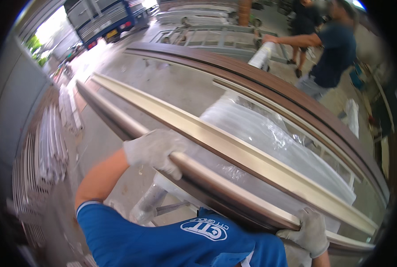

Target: The person measures a long white frame with a tape measure, then removes protective plastic and foam from multiple frame sections. He inserts thin black strips into grooves on the frame and stacks the assembled pieces on a metal cart. The person also gathers discarded plastic and foam and places them on the floor.

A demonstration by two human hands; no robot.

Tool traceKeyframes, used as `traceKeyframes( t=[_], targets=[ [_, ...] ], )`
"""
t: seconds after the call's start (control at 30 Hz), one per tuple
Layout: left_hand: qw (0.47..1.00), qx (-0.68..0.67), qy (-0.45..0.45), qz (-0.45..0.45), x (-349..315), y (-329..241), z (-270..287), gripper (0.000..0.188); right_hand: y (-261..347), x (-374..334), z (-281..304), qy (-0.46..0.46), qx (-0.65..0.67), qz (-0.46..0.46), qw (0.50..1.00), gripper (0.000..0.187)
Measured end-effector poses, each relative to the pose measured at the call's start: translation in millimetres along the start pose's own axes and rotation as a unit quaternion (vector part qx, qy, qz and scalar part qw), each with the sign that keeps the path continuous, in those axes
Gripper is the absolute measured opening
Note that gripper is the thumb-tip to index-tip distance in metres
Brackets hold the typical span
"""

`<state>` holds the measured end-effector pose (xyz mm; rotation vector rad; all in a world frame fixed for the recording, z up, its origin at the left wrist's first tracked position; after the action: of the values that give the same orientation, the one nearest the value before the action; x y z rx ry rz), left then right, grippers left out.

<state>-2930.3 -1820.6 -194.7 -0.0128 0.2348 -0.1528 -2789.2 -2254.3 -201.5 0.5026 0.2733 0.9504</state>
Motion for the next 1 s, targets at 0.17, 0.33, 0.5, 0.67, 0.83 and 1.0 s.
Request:
traceKeyframes(
  t=[0.17,0.33,0.5,0.67,0.83,1.0],
  targets=[
    [0.99,0.092,-0.088,-0.061,-45.3,-26.0,32.8,0.053,46.4,-35.8,28.2,-0.049,-0.07,0.06,0.995,0.053],
    [0.969,0.13,-0.197,-0.071,-61.6,-30.5,111.2,0.045,54.1,-71.2,108.7,-0.057,-0.083,-0.032,0.994,0.065],
    [0.948,0.166,-0.268,-0.037,-39.2,-22.3,163.7,0.047,42.9,-54.5,158.1,-0.274,-0.234,0.096,0.928,0.063],
    [0.925,0.192,-0.327,-0.032,33.3,-5.1,186.2,0.051,22.2,19.1,185.2,-0.247,-0.127,0.088,0.957,0.045],
    [0.911,0.238,-0.337,0.003,124.1,6.5,189.3,0.045,-27.8,70.0,192.2,-0.282,-0.162,0.104,0.94,0.046],
    [0.911,0.298,-0.28,0.056,215.4,10.3,184.2,0.034,-110.2,115.8,200.2,-0.291,-0.229,0.137,0.919,0.047]
  ],
)
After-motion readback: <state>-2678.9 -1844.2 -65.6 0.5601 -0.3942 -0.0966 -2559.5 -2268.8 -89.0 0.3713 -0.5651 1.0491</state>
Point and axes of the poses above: each hand's wrist, its own x-axis towards the middle knuckle, its own z-axis out of the back of the hand, y = z × x, the point moved 3 cm from there along x, towards the middle knuckle, and after that the axes turned 15 degrees about x, right-handed, at the moved point
